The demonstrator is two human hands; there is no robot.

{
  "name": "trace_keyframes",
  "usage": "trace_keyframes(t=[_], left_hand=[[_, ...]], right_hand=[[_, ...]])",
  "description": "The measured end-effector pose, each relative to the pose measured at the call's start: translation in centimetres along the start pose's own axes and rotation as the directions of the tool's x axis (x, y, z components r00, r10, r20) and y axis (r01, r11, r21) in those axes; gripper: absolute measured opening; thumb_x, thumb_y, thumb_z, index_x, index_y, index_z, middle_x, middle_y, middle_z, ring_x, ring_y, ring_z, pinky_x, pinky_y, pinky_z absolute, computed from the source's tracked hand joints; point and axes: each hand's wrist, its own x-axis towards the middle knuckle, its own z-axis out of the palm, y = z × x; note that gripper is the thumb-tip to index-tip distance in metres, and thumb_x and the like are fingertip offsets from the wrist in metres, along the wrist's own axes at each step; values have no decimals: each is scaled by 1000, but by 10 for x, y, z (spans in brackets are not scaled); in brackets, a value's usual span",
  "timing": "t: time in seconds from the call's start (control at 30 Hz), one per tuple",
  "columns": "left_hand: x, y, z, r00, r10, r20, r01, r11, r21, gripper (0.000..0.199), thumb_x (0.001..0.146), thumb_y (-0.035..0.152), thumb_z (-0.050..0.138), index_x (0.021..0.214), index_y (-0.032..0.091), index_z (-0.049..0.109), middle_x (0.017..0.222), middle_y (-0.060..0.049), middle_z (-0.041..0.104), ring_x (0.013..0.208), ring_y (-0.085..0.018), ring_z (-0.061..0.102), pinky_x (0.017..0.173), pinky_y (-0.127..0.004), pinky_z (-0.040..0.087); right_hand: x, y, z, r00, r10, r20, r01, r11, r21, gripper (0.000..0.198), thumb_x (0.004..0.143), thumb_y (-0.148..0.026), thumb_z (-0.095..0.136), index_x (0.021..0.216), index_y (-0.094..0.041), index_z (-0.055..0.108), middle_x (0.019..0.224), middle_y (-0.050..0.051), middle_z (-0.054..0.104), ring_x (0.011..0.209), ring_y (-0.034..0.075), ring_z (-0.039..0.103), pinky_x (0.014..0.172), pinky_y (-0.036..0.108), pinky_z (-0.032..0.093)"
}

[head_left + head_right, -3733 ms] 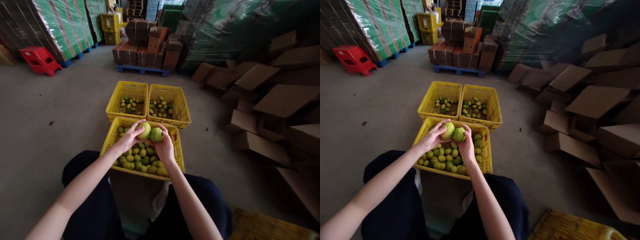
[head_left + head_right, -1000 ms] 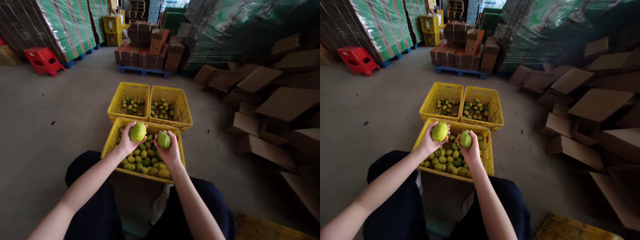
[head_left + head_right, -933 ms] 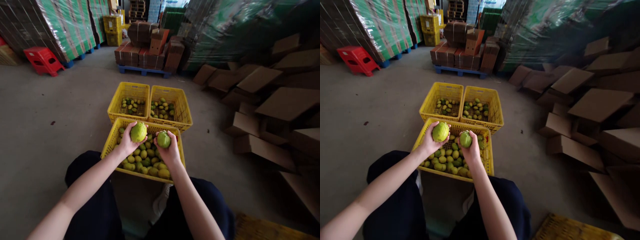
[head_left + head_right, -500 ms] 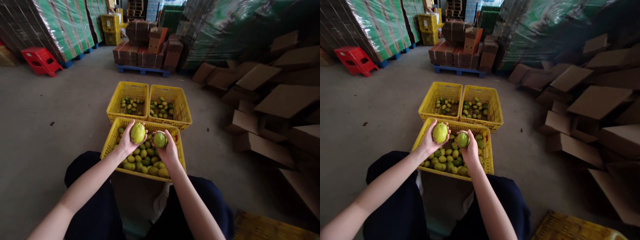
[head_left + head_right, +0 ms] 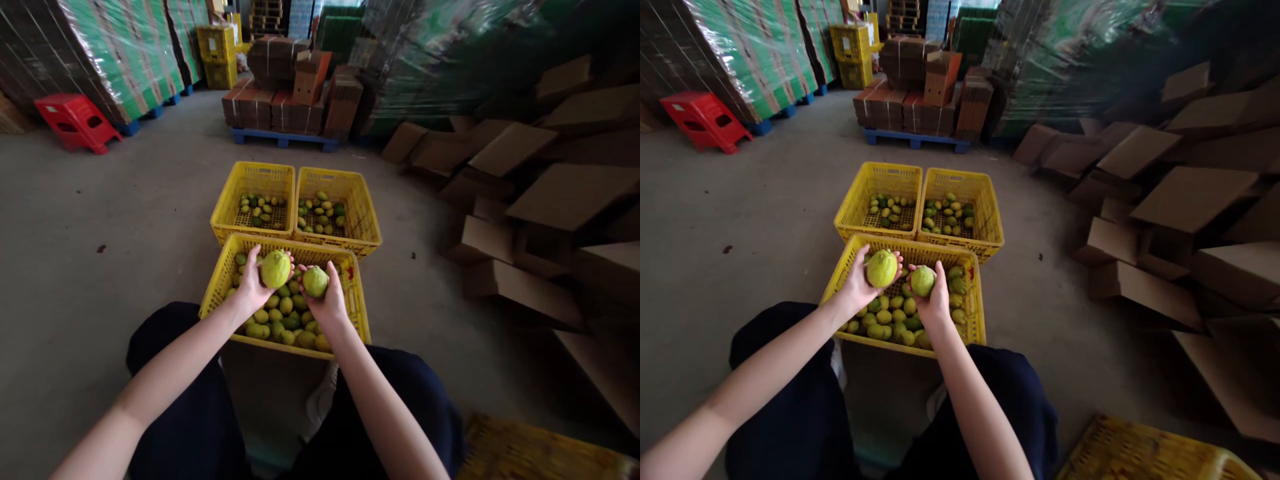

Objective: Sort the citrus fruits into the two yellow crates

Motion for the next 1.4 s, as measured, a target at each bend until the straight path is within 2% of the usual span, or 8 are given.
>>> trace_keyframes(t=[0.17, 0.37, 0.53, 0.77, 1.13, 1.2, 1.3, 1.4], left_hand=[[-5, 8, 7, 998, 61, -13, -61, 998, -11, 17, 84, 33, 63, 85, 16, 62, 77, -3, 70, 72, -16, 69, 67, -27, 59], [7, 4, -4, 999, -32, -44, 33, 999, 30, 33, 92, 37, 46, 98, 10, 65, 76, -11, 71, 68, -19, 70, 55, -26, 57], [5, 2, -5, 999, -26, 41, 24, 998, 54, 38, 93, 31, 40, 113, 9, 63, 85, -11, 73, 71, -19, 70, 60, -27, 57], [-5, 13, -3, 987, 12, 160, -41, 983, 178, 47, 86, 44, 41, 105, 11, 68, 86, -12, 73, 54, -18, 66, 39, -24, 48], [-7, 13, 0, 986, -53, 158, 40, 995, 87, 38, 89, 39, 43, 97, 10, 67, 82, -11, 73, 59, -18, 68, 50, -27, 57], [-6, 11, 1, 990, -34, 137, 30, 999, 26, 34, 88, 39, 47, 89, 11, 66, 80, -10, 73, 67, -19, 70, 59, -30, 59], [-4, 7, 2, 995, 10, 95, -3, 997, -72, 23, 85, 30, 51, 80, 12, 65, 75, -8, 72, 79, -20, 71, 73, -30, 59], [-5, 2, 3, 991, 33, 128, -20, 995, -103, 19, 81, 27, 51, 78, 14, 64, 83, -9, 73, 92, -22, 70, 82, -35, 58]], right_hand=[[-5, -3, 3, 999, 36, -8, -35, 998, 61, 23, 72, -40, 73, 71, -19, 64, 58, -2, 64, 51, 10, 61, 46, 19, 49], [-2, -1, 1, 998, 47, 34, -48, 999, 21, 26, 75, -43, 68, 71, -18, 64, 65, 3, 70, 50, 12, 61, 41, 21, 48], [1, -3, -2, 993, 60, 101, -65, 997, 41, 26, 79, -40, 62, 73, -15, 66, 78, 7, 74, 49, 11, 61, 40, 20, 47], [-6, -6, 2, 993, -23, 114, 12, 995, 101, 30, 82, -49, 60, 88, -20, 67, 95, 4, 74, 58, 12, 65, 45, 22, 52], [-6, -7, 2, 976, 44, 212, -73, 989, 129, 20, 78, -28, 58, 91, -16, 67, 82, 5, 70, 66, 14, 64, 58, 24, 54], [-7, -4, 3, 977, 2, 215, -16, 998, 63, 20, 76, -29, 60, 91, -17, 67, 82, 3, 70, 66, 15, 63, 56, 24, 52], [-10, 1, 5, 955, -202, 219, 242, 955, -173, 23, 76, -32, 64, 97, -22, 66, 89, 1, 69, 73, 16, 64, 60, 26, 51], [-14, 7, 6, 846, -473, 245, 531, 715, -455, 28, 81, -38, 62, 106, -25, 64, 107, 2, 67, 100, 20, 62, 88, 35, 51]])
